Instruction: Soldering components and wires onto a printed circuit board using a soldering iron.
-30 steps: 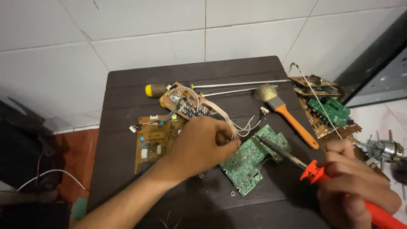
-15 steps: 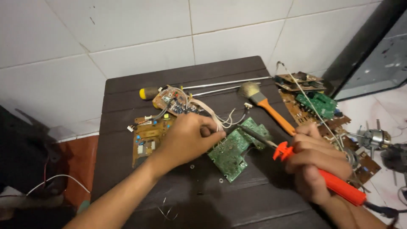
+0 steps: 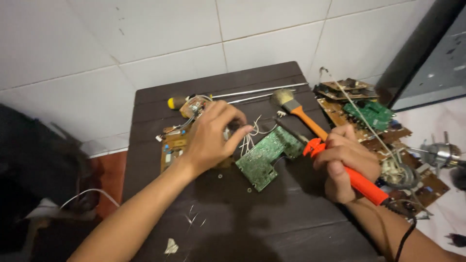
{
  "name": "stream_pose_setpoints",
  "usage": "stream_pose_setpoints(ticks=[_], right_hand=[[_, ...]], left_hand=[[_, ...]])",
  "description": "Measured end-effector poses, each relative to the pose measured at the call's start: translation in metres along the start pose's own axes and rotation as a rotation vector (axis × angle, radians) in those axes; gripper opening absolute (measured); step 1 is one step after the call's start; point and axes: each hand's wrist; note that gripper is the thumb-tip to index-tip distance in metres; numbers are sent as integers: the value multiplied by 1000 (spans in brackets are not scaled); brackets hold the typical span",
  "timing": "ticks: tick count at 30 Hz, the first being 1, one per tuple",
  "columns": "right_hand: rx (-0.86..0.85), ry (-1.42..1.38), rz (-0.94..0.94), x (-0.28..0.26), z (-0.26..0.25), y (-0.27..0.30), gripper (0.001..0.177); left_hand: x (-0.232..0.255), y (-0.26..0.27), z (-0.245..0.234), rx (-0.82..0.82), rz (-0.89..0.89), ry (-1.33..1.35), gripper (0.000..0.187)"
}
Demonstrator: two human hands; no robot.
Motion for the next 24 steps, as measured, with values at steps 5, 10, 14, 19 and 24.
stream_pose_setpoints(ticks=[5, 10, 14, 19, 24], right_hand=[[15, -39, -4, 18, -8, 13, 45], [8, -56, -51, 23, -12, 14, 43], [17, -69, -62, 24, -9, 10, 42], [12, -62, -62, 21, -11, 13, 42], [4, -58, -58, 19, -8, 10, 43]], left_hand=[[-7, 8, 10, -33, 81, 11, 16], [-9, 9, 15, -24, 109, -25, 15], [-14, 9, 12, -45, 82, -35, 14], [-9, 7, 11, -83, 67, -16, 12], [-8, 7, 4, -107, -8, 78, 18]])
Point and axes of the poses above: each hand's wrist, its own y-axis away from the middle knuckle, its own z-axis out of the palm, x = y × z, and after that the axes turned 5 degrees about x, right-handed
